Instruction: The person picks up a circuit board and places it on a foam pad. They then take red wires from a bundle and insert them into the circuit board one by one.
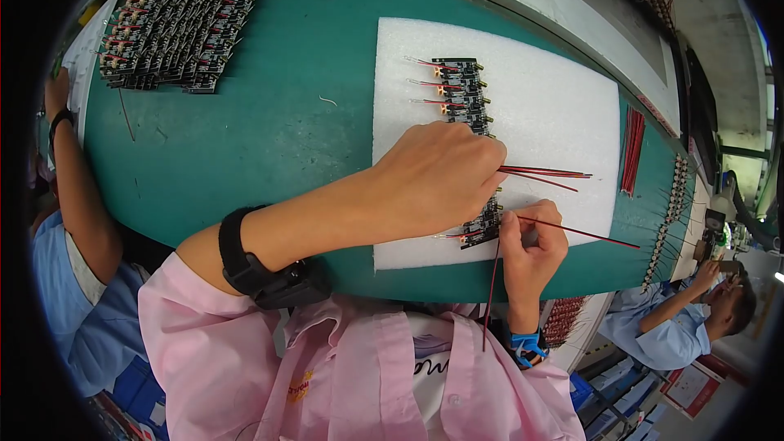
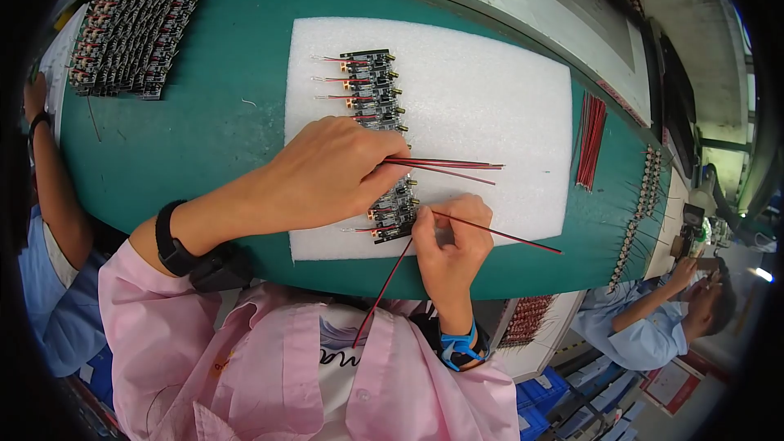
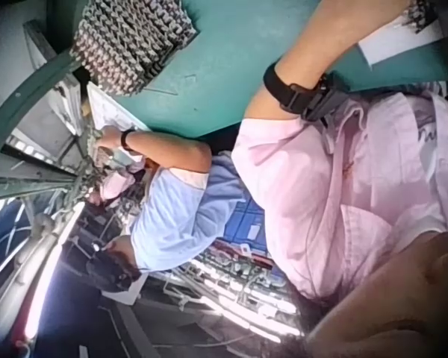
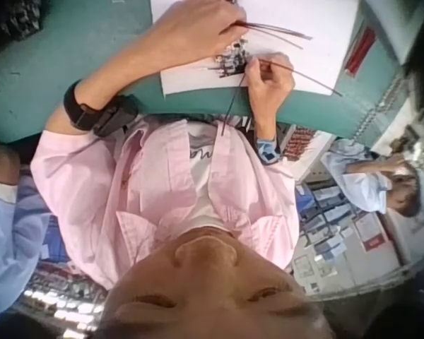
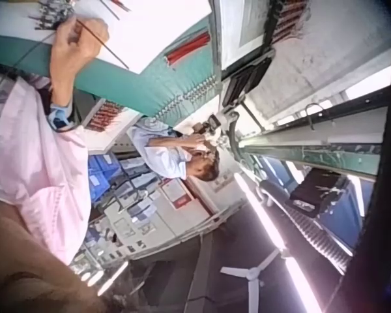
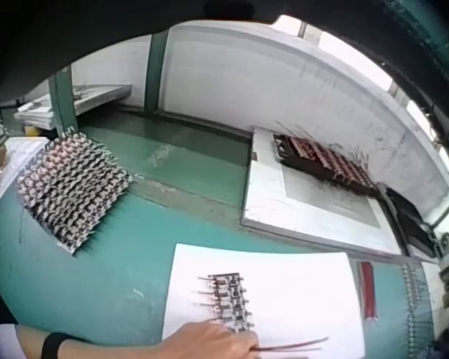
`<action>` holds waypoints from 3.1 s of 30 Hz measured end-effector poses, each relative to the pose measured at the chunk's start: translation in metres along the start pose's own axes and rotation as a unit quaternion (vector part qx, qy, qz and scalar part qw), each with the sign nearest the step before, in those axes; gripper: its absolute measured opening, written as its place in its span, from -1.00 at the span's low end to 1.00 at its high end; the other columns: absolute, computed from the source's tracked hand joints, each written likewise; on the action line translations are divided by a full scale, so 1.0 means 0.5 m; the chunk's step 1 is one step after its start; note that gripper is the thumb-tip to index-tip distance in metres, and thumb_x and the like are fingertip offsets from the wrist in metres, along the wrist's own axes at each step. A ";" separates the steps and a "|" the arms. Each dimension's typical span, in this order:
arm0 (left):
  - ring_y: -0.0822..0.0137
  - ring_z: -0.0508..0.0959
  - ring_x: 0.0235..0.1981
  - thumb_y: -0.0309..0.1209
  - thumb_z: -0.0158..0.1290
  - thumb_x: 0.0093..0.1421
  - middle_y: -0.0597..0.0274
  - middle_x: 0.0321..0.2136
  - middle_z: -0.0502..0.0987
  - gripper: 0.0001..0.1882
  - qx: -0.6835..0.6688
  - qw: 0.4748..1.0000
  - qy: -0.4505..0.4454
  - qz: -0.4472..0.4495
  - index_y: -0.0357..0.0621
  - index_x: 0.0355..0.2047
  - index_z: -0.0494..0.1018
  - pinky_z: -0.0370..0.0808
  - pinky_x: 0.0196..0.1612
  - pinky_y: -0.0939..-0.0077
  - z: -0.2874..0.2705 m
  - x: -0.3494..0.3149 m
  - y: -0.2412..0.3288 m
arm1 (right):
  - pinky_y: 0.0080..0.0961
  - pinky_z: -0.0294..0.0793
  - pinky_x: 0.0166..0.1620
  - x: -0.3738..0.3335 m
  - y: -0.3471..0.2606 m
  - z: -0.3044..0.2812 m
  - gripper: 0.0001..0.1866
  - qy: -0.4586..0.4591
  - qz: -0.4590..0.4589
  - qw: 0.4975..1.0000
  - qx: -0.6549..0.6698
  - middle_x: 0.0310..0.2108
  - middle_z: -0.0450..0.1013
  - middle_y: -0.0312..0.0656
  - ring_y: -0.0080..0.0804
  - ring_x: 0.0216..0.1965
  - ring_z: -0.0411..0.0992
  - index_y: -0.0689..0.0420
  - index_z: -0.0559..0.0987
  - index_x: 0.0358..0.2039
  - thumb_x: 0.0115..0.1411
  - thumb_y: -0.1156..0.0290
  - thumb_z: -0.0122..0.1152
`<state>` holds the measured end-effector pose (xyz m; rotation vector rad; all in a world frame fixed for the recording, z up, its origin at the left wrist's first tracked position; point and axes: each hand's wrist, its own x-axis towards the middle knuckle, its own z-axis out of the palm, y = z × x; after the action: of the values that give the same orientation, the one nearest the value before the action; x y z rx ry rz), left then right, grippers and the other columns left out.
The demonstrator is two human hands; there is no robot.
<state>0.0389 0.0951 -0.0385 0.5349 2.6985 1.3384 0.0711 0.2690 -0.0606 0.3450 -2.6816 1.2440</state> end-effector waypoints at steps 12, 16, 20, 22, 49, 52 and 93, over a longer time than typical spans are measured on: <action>0.05 0.39 -0.71 -0.42 -0.06 -0.02 0.01 -0.79 0.37 -0.84 0.008 1.000 -0.004 -0.003 -0.29 -0.57 0.40 0.29 -0.60 0.27 0.001 0.000 0.000 | -0.69 0.14 -0.50 0.002 0.002 -0.003 -0.89 -0.019 -0.009 1.000 0.017 -0.66 0.22 -0.31 -0.58 -0.59 0.16 0.25 0.37 -0.67 -0.18 0.65 0.13; 0.05 0.39 -0.71 -0.42 -0.07 -0.02 0.01 -0.79 0.37 -0.84 0.009 1.000 -0.010 -0.008 -0.28 -0.56 0.40 0.29 -0.60 0.28 -0.001 0.001 0.001 | -0.62 0.15 -0.48 0.004 0.000 -0.003 -0.91 -0.012 0.012 1.000 0.024 -0.68 0.24 -0.28 -0.49 -0.56 0.19 0.24 0.40 -0.68 -0.21 0.63 0.15; 0.06 0.39 -0.69 -0.42 -0.07 -0.01 0.02 -0.77 0.37 -0.84 0.010 1.000 -0.014 -0.008 -0.28 -0.56 0.40 0.29 -0.59 0.28 0.001 0.001 0.000 | -0.78 0.10 -0.55 0.013 0.003 -0.011 -0.90 -0.042 -0.002 0.999 0.030 -0.66 0.21 -0.34 -0.68 -0.63 0.13 0.28 0.38 -0.64 -0.14 0.63 0.13; 0.07 0.40 -0.68 -0.41 -0.07 -0.01 0.02 -0.76 0.38 -0.84 0.010 1.000 -0.007 -0.008 -0.28 -0.55 0.40 0.28 -0.59 0.28 0.001 0.001 0.001 | -0.76 0.10 -0.55 0.024 -0.001 -0.020 -0.91 -0.089 0.033 0.994 0.052 -0.67 0.23 -0.35 -0.68 -0.64 0.13 0.29 0.39 -0.65 -0.14 0.61 0.13; 0.01 0.41 -0.62 -0.44 -0.08 -0.01 -0.05 -0.72 0.39 -0.82 -0.018 1.000 0.010 0.000 -0.33 -0.60 0.40 0.32 -0.54 0.28 0.000 0.005 0.011 | -0.68 0.11 -0.62 0.036 0.009 -0.022 -0.90 -0.097 0.006 0.994 0.046 -0.73 0.28 -0.31 -0.66 -0.69 0.16 0.29 0.40 -0.65 -0.12 0.54 0.12; 0.01 0.40 -0.63 -0.44 -0.07 -0.01 -0.06 -0.72 0.39 -0.82 -0.020 1.000 0.013 0.008 -0.34 -0.59 0.40 0.31 -0.54 0.29 0.002 0.005 0.007 | -0.67 0.11 -0.62 0.040 0.006 -0.025 -0.90 -0.103 -0.009 0.994 0.035 -0.74 0.28 -0.30 -0.64 -0.69 0.17 0.30 0.40 -0.65 -0.13 0.55 0.11; 0.05 0.40 -0.67 -0.42 -0.06 0.00 -0.05 -0.72 0.38 -0.81 -0.004 1.000 0.006 -0.010 -0.37 -0.57 0.39 0.29 -0.57 0.35 0.001 0.009 0.022 | -0.51 0.12 -0.63 0.050 -0.003 -0.037 -0.87 -0.128 -0.079 0.988 0.024 -0.76 0.25 -0.17 -0.41 -0.72 0.20 0.29 0.38 -0.69 -0.16 0.53 0.12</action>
<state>0.0380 0.1032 -0.0299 0.4992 2.6993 1.3513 0.0485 0.2789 -0.0415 0.7568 -2.7675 1.2963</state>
